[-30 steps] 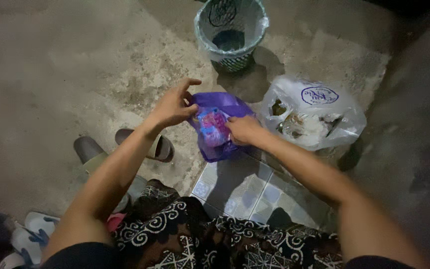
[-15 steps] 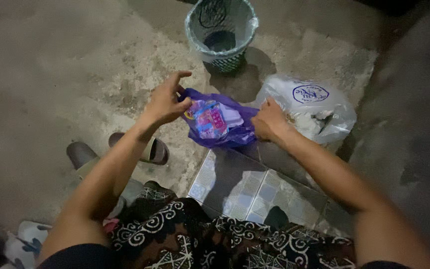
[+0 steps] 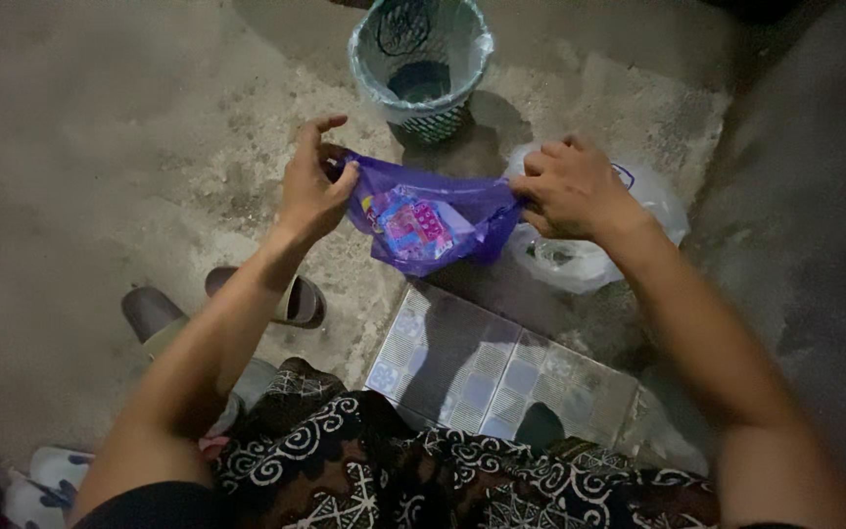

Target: The person sits on the floor and transfers various small items from a white plastic bag into a purple plastic bag. Items include a small box, a yellow-lidded container, and other packaged goods.

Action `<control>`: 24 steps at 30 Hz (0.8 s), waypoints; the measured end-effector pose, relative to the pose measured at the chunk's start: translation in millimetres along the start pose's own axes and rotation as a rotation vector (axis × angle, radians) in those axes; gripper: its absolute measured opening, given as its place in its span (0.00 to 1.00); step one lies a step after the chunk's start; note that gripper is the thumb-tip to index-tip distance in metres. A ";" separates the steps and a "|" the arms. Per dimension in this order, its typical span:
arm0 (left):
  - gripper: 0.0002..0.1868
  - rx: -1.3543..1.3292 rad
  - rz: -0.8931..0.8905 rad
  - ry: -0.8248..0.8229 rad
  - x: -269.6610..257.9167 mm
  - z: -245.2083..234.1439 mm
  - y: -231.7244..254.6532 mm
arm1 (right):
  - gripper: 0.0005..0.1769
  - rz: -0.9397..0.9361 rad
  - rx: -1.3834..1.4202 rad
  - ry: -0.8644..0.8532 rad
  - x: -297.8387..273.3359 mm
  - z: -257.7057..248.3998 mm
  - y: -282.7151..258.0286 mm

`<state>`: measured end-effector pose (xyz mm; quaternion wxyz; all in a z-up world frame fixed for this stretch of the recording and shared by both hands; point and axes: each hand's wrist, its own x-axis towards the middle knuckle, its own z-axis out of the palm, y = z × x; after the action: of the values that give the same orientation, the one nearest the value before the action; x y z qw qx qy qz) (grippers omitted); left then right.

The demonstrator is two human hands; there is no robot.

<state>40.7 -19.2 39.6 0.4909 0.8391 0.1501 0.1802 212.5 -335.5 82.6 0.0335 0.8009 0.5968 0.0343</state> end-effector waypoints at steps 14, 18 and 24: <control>0.33 0.073 -0.151 -0.455 -1.4 -3.5 8.4 | 0.16 0.014 0.414 -0.423 -21.0 16.2 5.4; 0.34 0.128 -0.144 -0.488 -2.8 -5.0 15.5 | 0.16 -0.031 0.390 -0.524 -20.9 11.5 -4.6; 0.38 0.386 -0.039 -0.474 -3.0 -2.8 20.1 | 0.13 0.039 0.634 -0.485 -24.2 3.0 -3.0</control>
<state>38.2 -27.8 58.1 0.3469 0.9325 0.0790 -0.0617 203.0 -357.9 79.0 -0.0760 0.7678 0.5371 -0.3409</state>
